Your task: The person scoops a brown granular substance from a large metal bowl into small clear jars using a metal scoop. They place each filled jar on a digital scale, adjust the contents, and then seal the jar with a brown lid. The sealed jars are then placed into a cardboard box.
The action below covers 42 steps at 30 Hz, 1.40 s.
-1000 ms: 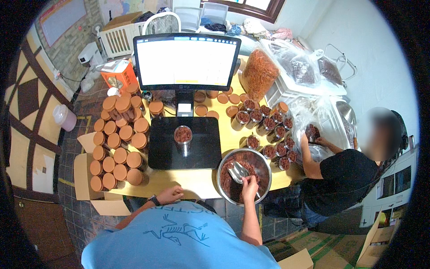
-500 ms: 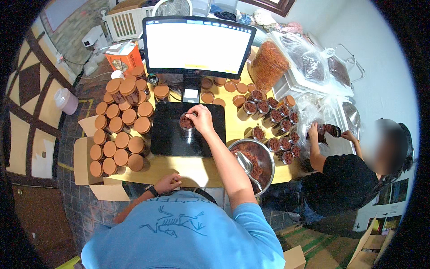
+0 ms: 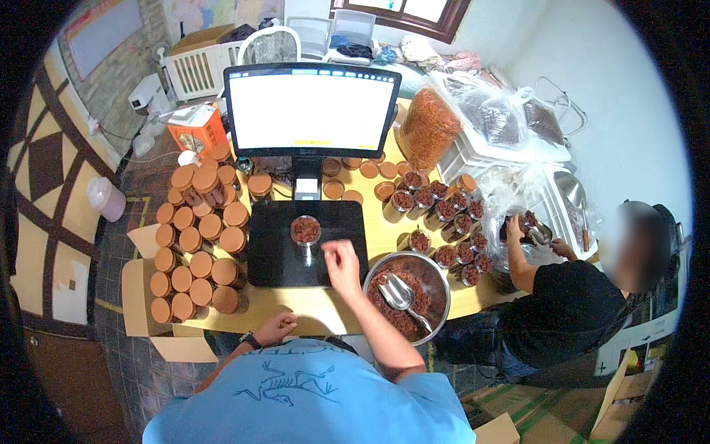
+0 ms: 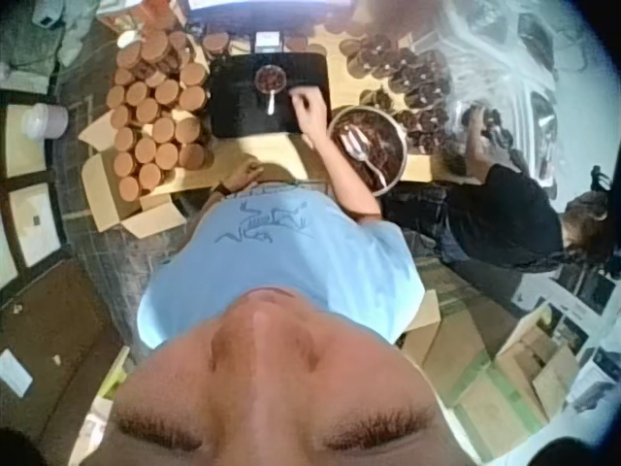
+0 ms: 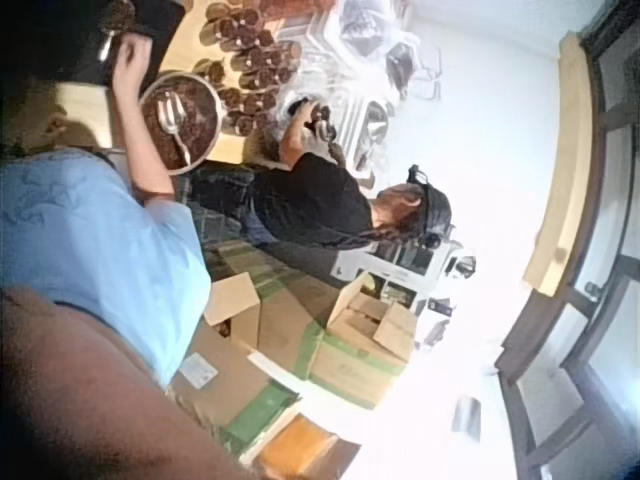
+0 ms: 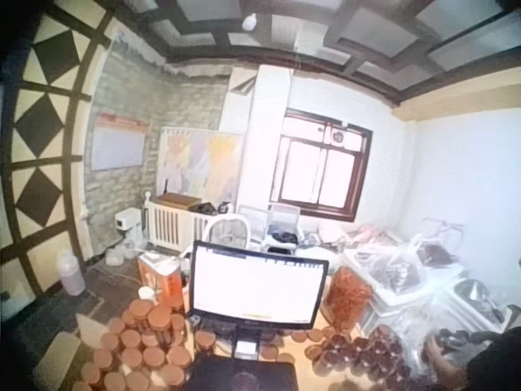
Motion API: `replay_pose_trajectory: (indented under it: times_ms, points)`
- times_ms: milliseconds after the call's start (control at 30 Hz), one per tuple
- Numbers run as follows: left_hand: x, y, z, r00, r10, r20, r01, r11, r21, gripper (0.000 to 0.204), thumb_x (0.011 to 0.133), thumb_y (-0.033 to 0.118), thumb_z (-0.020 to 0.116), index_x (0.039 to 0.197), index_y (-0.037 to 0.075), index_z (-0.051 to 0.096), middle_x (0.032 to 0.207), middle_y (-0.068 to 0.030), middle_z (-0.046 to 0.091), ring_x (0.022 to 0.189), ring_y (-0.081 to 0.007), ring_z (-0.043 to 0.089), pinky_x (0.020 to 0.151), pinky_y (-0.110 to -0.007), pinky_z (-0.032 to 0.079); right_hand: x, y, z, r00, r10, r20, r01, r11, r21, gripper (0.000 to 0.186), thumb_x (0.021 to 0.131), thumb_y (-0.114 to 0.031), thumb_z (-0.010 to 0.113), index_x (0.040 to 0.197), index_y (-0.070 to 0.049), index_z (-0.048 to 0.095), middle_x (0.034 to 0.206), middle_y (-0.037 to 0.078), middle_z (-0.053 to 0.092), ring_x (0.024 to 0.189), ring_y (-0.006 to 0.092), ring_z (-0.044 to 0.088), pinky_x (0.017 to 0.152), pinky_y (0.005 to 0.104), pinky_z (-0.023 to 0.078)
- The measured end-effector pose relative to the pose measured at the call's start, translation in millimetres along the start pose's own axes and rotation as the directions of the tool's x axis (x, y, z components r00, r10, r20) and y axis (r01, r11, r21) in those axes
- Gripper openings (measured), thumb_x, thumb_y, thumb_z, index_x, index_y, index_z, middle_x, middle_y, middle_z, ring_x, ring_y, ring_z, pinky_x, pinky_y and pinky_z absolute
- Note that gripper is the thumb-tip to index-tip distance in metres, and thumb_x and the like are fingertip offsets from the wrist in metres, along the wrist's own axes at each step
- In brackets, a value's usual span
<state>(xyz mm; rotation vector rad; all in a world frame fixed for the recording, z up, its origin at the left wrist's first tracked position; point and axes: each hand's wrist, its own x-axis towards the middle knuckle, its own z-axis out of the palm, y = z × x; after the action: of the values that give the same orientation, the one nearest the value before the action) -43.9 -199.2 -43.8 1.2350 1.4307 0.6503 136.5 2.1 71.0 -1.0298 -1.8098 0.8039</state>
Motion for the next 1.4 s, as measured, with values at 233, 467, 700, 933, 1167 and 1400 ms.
replay_pose_trajectory:
  times_ms: [233, 467, 700, 933, 1167, 1400]
  points:
    - [9, 3, 7, 0.997, 0.024, 0.067, -0.030, 0.996, 0.089, 0.031, 0.095, 0.036, 0.060, 0.105, 0.007, 0.065, 0.091, -0.0089, 0.068, 0.082, -0.0178, 0.064, 0.069, -0.034, 0.052, -141, 19, -7, 0.908, 0.266, 0.324, -0.273, 0.962, -0.025, 0.017, 0.089, -0.018, 0.064, 0.099, -0.004, 0.064, 0.087, 0.010, 0.060, 0.073, 0.0201, 0.058, 0.066, 0.0331, 0.047]
    - [28, -4, 11, 0.976, -0.031, 0.217, -0.021, 0.973, 0.232, 0.029, 0.095, 0.032, 0.057, 0.091, 0.005, 0.066, 0.075, -0.0077, 0.063, 0.074, -0.0183, 0.061, 0.066, -0.033, 0.048, -140, 14, -2, 0.829, 0.306, 0.468, -0.269, 0.952, -0.146, 0.021, 0.085, -0.006, 0.061, 0.105, -0.006, 0.056, 0.096, 0.015, 0.057, 0.080, 0.0286, 0.056, 0.074, 0.0374, 0.047]
    - [46, 9, 4, 0.939, 0.232, -0.256, -0.266, 0.958, -0.109, 0.055, 0.079, 0.005, 0.070, 0.129, 0.010, 0.047, 0.115, -0.0026, 0.058, 0.095, -0.0176, 0.057, 0.087, -0.031, 0.049, -137, 37, -8, 0.875, 0.123, 0.468, -0.001, 0.968, -0.251, 0.019, 0.082, -0.025, 0.073, 0.084, -0.007, 0.072, 0.101, 0.018, 0.068, 0.082, 0.0350, 0.068, 0.066, 0.0420, 0.054]
    - [78, 67, -37, 0.852, 0.339, -0.399, -0.297, 0.941, 0.164, 0.025, 0.083, 0.004, 0.066, 0.108, 0.003, 0.061, 0.111, -0.0101, 0.058, 0.092, -0.0155, 0.060, 0.078, -0.028, 0.050, -138, 51, -101, 0.950, 0.296, -0.103, -0.312, 0.859, -0.406, 0.035, 0.072, 0.008, 0.050, 0.104, -0.004, 0.055, 0.101, 0.021, 0.056, 0.095, 0.0418, 0.057, 0.085, 0.0473, 0.047]
    - [74, 74, -22, 0.925, 0.092, -0.369, -0.129, 0.989, -0.076, 0.048, 0.081, 0.000, 0.065, 0.125, 0.008, 0.049, 0.119, -0.0093, 0.053, 0.095, -0.0164, 0.059, 0.081, -0.028, 0.050, -129, 157, -144, 0.888, 0.432, -0.158, -0.453, 0.761, -0.466, 0.019, 0.080, -0.012, 0.065, 0.097, -0.007, 0.072, 0.099, 0.018, 0.066, 0.096, 0.0366, 0.061, 0.087, 0.0443, 0.049]
    - [66, 65, -11, 0.944, 0.050, -0.325, -0.071, 0.996, -0.053, 0.043, 0.086, 0.004, 0.062, 0.126, 0.007, 0.047, 0.113, -0.0096, 0.057, 0.095, -0.0169, 0.059, 0.081, -0.031, 0.051, -61, 199, -91, 0.730, 0.651, -0.208, -0.599, 0.464, -0.653, 0.029, 0.083, -0.030, 0.067, 0.093, -0.003, 0.071, 0.101, 0.019, 0.068, 0.099, 0.0360, 0.064, 0.085, 0.0452, 0.052]
